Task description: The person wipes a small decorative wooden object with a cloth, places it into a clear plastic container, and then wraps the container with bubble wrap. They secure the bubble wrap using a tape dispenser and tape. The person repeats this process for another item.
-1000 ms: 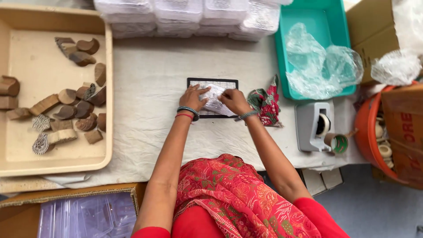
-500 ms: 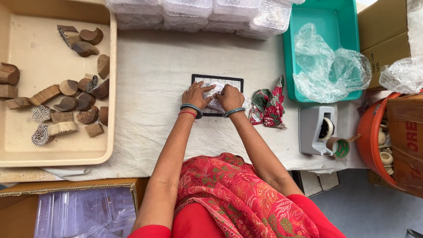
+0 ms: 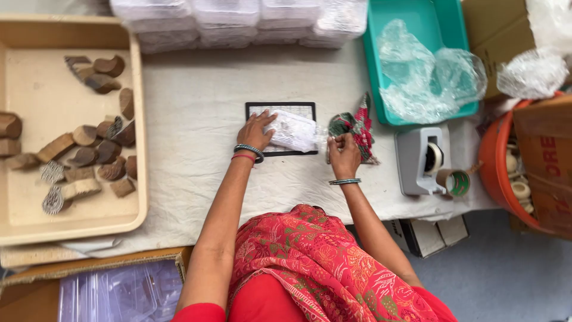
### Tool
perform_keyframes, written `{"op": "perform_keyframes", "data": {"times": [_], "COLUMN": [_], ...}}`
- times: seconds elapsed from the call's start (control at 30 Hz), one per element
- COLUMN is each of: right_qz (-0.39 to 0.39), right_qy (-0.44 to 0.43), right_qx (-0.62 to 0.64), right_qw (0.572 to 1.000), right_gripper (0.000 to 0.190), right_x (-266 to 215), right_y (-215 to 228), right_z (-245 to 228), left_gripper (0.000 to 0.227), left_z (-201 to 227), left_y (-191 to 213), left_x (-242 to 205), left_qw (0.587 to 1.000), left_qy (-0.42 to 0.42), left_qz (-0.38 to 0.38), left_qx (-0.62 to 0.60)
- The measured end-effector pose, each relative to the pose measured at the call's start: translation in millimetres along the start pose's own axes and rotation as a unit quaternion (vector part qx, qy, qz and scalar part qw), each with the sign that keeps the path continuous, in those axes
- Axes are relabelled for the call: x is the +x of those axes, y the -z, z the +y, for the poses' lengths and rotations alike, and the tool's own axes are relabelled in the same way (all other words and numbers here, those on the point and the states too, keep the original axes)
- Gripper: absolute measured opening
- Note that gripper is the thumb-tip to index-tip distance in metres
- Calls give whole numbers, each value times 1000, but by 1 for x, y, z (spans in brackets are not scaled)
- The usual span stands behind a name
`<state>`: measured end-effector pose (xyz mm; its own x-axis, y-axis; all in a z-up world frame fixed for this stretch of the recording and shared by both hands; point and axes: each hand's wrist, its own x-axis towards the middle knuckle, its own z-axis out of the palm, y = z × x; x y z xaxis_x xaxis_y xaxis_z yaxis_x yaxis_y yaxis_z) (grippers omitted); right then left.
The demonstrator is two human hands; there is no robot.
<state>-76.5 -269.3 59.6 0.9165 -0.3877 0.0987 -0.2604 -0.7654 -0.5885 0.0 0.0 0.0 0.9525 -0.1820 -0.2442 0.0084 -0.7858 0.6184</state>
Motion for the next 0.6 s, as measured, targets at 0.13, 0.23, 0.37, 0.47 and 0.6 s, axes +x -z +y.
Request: {"op": "perform_keyframes", "data": {"times": [0.13,0.23,0.37,0.47,0.6], "right_qz": [-115,-265,-222,-135,-121], "right_qy": [-97,-186,-70,7,73], "right_qx": [121,266,293,184,174], "right_qw": [981,908,927,974,975], "right_gripper": [31,46,46,42,48], "right_x": [-3,-10,4,17,24], "right_y": [-39,-48,-64,-53,-13], "right_z": [72,58,52,29,-35], "left_gripper": [55,55,54,58,61], "left_z": [3,9,17,19,44], "left_y": [-2,-1,1,-3,-4], "left_x": [-13,-30,-55,-61,-66], "left_qw": [999,999,992,988,978], "left_qy": [-2,-10,70,58,-40], "left_qz": [15,45,96,136,196], "left_qx": [-32,-16,47,39,61]}}
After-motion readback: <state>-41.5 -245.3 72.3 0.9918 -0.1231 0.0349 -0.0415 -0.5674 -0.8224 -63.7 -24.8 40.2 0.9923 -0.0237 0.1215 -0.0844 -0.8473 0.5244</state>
